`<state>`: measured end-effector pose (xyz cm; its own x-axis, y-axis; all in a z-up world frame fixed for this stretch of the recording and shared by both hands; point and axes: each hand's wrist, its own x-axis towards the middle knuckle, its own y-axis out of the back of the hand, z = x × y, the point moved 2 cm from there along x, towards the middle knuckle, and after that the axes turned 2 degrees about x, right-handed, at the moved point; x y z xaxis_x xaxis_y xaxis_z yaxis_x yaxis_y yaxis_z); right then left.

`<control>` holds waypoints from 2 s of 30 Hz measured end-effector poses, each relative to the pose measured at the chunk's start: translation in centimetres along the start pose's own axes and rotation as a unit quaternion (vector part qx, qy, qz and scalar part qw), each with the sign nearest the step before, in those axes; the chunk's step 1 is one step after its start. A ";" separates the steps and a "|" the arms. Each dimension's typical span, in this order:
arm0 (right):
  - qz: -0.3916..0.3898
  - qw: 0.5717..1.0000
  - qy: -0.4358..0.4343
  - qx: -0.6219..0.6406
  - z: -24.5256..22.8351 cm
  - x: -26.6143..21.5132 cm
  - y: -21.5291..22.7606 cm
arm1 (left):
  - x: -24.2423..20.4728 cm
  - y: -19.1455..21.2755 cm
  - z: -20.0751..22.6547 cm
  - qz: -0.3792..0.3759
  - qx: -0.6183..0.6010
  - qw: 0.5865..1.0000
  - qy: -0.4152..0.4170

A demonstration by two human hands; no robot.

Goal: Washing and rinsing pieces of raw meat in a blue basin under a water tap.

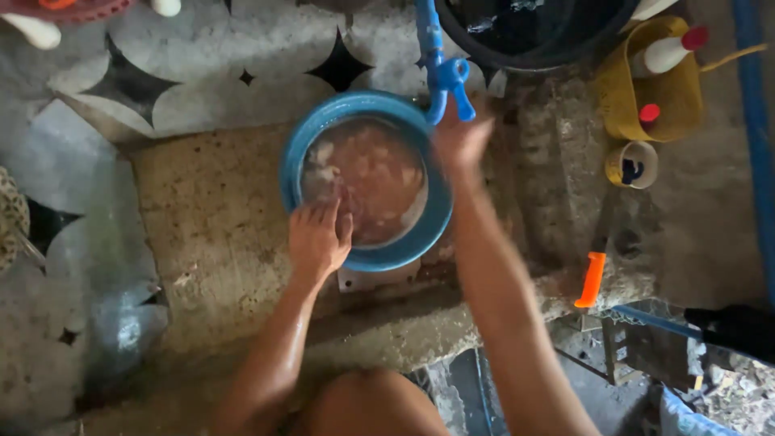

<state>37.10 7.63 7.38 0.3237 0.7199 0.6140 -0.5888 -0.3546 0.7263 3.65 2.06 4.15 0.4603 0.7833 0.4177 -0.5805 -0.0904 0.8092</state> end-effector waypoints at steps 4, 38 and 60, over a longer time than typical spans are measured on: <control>-0.486 0.784 -0.100 0.374 -9.0 -10.7 -3.3 | -1.6 -3.1 -1.3 0.053 0.022 0.998 0.000; -0.412 0.481 -0.250 0.732 -4.9 -8.9 13.4 | 6.3 -0.3 4.8 -0.083 -0.768 0.294 0.563; -0.395 0.131 -0.477 0.774 -3.3 -11.3 7.1 | 6.2 -0.9 -1.8 -0.077 -0.612 0.653 0.439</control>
<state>26.86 -1.07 4.57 0.2109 0.7569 -0.6186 0.5250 -0.6215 -0.5814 5.80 8.11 5.30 0.3265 0.8244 -0.4623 -0.9219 0.1699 -0.3482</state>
